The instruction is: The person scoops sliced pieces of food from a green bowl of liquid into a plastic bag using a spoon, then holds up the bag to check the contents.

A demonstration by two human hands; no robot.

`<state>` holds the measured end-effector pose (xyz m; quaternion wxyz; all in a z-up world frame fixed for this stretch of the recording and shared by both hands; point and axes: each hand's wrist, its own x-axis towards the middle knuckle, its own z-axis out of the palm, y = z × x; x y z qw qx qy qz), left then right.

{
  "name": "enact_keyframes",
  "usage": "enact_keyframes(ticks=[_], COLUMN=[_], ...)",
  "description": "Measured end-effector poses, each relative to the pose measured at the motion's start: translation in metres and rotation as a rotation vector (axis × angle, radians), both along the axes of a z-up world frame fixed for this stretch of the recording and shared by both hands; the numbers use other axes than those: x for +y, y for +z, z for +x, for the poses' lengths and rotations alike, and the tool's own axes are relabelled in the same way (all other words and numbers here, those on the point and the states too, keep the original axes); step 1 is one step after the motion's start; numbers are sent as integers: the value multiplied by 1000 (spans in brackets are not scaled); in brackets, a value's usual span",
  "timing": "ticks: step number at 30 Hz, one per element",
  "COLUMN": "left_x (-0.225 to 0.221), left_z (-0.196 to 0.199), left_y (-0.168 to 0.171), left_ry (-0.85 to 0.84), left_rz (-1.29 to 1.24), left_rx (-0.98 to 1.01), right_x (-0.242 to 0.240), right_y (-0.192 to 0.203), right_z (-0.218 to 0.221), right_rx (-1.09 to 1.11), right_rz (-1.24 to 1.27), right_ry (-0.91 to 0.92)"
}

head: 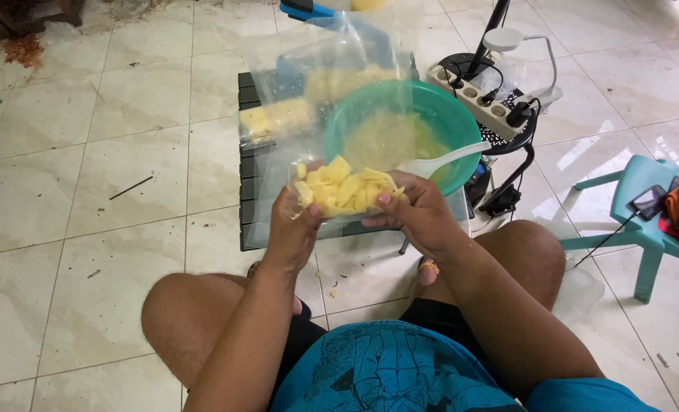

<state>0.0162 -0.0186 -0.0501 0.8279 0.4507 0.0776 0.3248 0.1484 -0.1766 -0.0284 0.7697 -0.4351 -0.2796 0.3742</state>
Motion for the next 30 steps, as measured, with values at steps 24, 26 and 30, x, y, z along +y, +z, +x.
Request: enact_keyframes(ticks=[24, 26, 30], left_x=[8, 10, 19], left_z=[67, 56, 48], left_y=[-18, -2, -18], left_ry=[179, 123, 21], left_rz=[-194, -175, -119], left_rx=[-40, -71, -99], right_x=[48, 35, 12], right_y=[-34, -25, -5], right_z=[14, 33, 66], right_rx=[195, 150, -74], right_rz=[248, 271, 218], right_ry=[-282, -266, -236])
